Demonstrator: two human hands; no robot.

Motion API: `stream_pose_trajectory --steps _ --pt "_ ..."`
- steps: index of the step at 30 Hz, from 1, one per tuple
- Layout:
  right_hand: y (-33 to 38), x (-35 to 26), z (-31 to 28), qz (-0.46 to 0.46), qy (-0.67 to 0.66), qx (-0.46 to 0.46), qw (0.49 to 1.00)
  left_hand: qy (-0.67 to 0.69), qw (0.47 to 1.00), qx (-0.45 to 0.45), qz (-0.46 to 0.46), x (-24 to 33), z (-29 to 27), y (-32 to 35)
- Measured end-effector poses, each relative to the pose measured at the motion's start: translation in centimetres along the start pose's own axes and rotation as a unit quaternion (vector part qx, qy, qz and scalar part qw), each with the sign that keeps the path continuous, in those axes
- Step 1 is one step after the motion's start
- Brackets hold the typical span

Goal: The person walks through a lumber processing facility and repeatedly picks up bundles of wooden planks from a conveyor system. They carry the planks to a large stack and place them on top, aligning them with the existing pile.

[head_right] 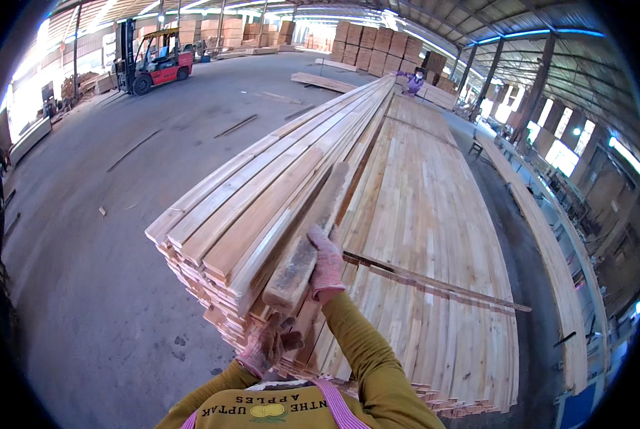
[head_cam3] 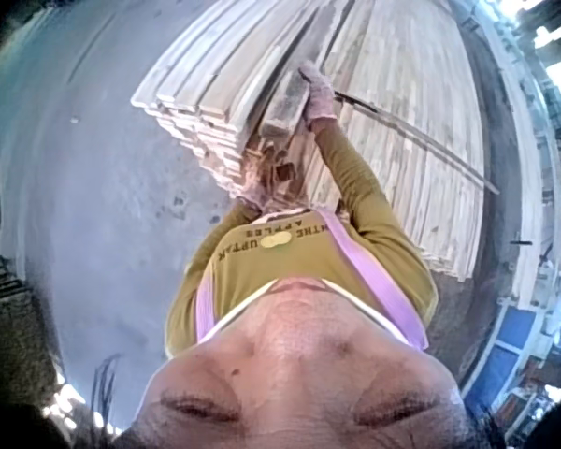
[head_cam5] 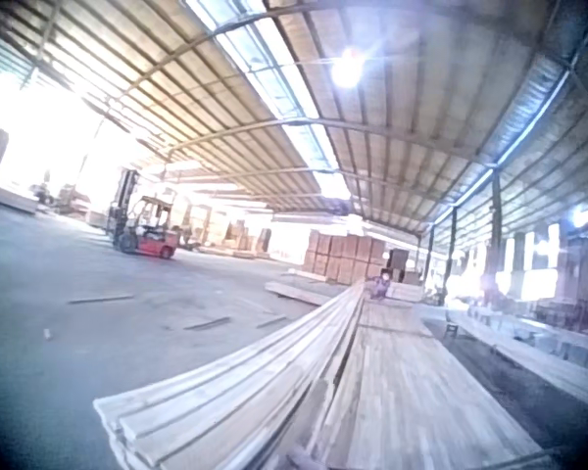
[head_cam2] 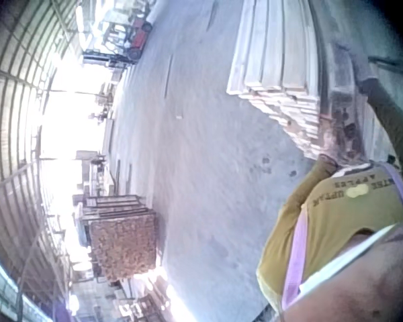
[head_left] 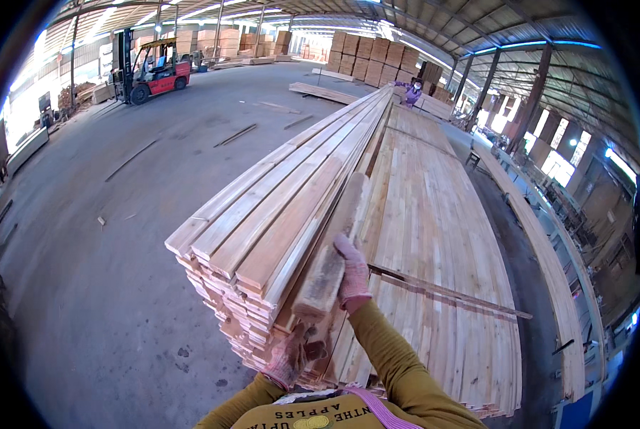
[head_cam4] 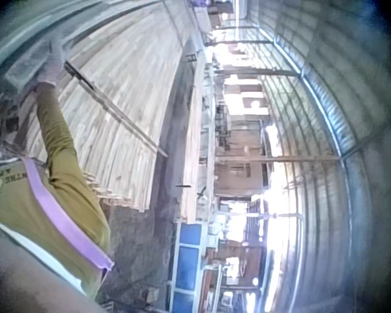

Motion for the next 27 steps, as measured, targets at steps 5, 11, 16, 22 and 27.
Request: stream_pose_trajectory --steps 5,11,16,22,27 --pt "-0.4 -5.5 3.6 -0.141 0.182 -0.059 0.971 0.019 1.0 -0.003 -0.017 1.1 1.4 0.8" --pt "-4.4 -11.2 16.7 -0.159 0.488 -0.201 0.834 0.051 0.997 -0.011 -0.048 1.3 1.8 0.7" --pt "-10.0 -6.9 19.8 -0.052 0.751 -0.172 0.635 0.028 0.999 -0.032 -0.032 0.0 1.5 -1.0" --pt "-5.4 -5.2 22.9 -0.051 0.843 -0.116 0.523 0.013 0.999 -0.014 -0.033 0.6 1.9 -0.7" --pt "1.8 -9.8 14.5 -0.065 0.713 -0.204 0.667 0.034 0.984 -0.17 0.046 -0.7 0.1 -1.9"
Point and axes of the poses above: each hand's wrist, its own y-axis away from the middle knuckle, its own z-axis out of the palm, x = y × z, the point moved 3 cm from there along -y, towards the middle knuckle, and after that the axes turned 15 degrees about -y, right-handed, at the moved point
